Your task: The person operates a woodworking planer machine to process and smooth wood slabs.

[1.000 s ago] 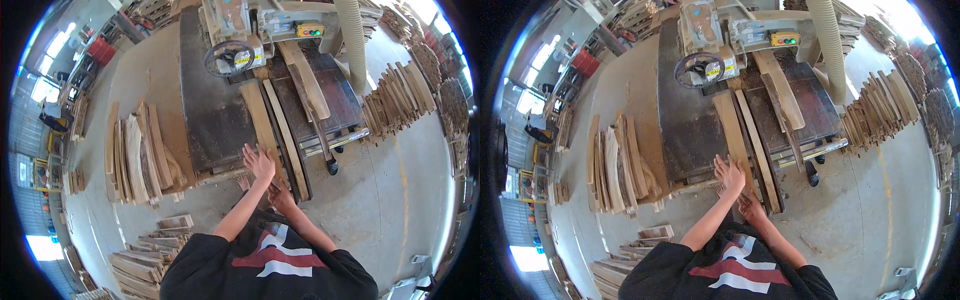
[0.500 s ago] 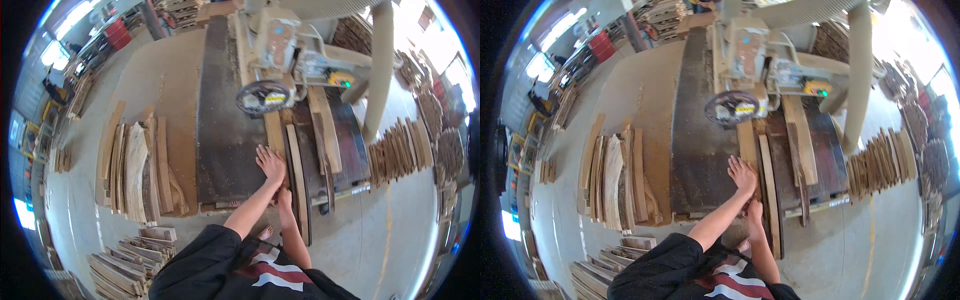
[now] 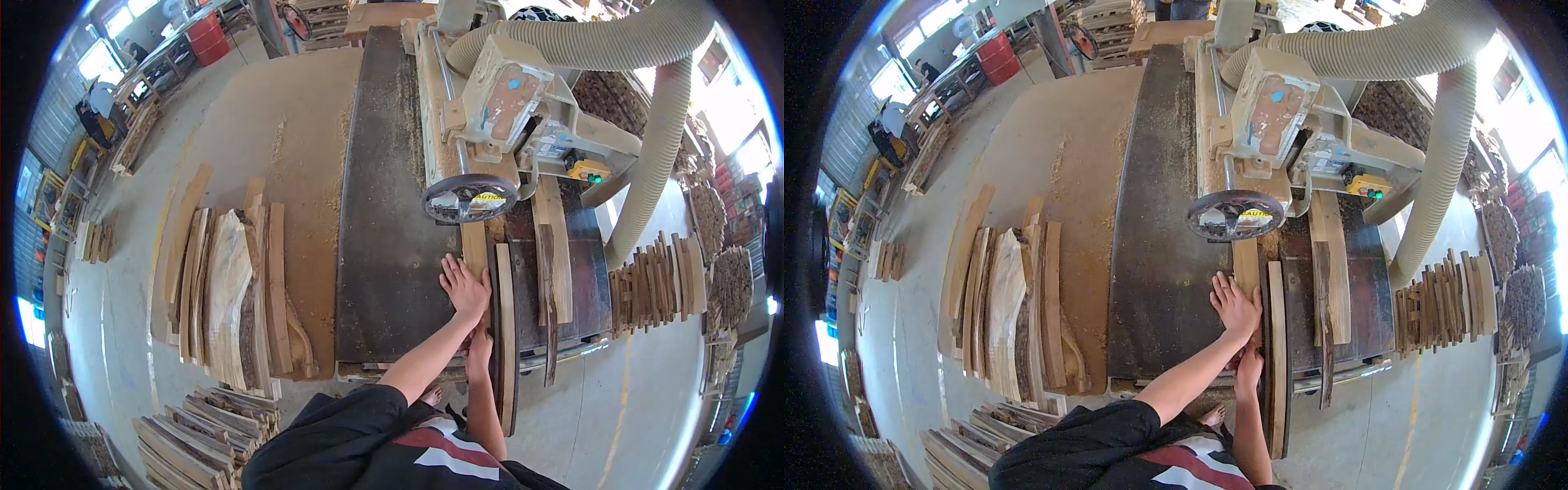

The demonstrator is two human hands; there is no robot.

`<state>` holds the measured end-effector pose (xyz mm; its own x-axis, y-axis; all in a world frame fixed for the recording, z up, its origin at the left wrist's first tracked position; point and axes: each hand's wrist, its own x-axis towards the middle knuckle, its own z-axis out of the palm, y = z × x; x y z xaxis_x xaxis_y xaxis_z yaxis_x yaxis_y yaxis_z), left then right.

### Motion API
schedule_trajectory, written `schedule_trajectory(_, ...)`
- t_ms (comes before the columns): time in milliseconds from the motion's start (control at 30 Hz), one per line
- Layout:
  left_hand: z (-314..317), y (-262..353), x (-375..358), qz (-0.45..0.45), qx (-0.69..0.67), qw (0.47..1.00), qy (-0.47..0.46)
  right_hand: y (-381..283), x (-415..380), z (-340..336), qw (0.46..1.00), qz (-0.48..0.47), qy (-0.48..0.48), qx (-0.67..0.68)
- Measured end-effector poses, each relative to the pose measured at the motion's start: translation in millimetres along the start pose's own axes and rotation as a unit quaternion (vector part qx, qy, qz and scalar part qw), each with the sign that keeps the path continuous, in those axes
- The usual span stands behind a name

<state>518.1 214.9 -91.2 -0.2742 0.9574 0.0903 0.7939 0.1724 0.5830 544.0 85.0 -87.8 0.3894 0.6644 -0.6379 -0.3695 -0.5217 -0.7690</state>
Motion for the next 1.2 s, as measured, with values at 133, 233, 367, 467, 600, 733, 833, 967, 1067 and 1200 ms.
schedule_trajectory(133, -1, 0, -1, 0.005, -0.004, 1.0, 0.002, -3, 2, 2, 0.998, 0.014, 0.033, -0.047)
schedule_trajectory(233, -1, 0, -1, 0.003, -0.014, 1.0, 0.017, 1, 5, 2, 0.999, 0.015, 0.035, -0.026)
schedule_trajectory(367, -5, 0, 1, 0.008, -0.018, 0.999, 0.027, 10, 10, 4, 0.999, -0.025, 0.042, -0.024)
schedule_trajectory(467, -6, 1, -2, 0.008, -0.017, 0.999, 0.028, 20, 12, 1, 0.997, -0.058, 0.052, -0.019)
schedule_trajectory(600, -5, 2, 0, 0.007, -0.011, 1.0, 0.029, 3, -5, 15, 0.991, -0.105, 0.082, -0.029)
schedule_trajectory(733, -4, 2, 0, 0.007, -0.013, 1.0, 0.023, -2, -10, 17, 0.986, -0.123, 0.077, -0.08)
schedule_trajectory(833, 3, 2, 4, 0.014, -0.007, 0.999, 0.045, 5, 3, 20, 0.973, -0.173, 0.113, -0.106)
schedule_trajectory(967, 10, 5, 27, -0.006, -0.011, 1.0, 0.014, -2, 39, 21, 0.963, -0.12, 0.109, -0.217)
schedule_trajectory(1067, 7, 2, 66, 0.01, -0.025, 0.999, -0.034, -27, 49, 46, 0.99, -0.083, 0.052, -0.1)
schedule_trajectory(1200, -7, -49, 92, 0.125, -0.076, 0.983, -0.11, -56, 68, 70, 0.999, 0.011, 0.018, -0.047)
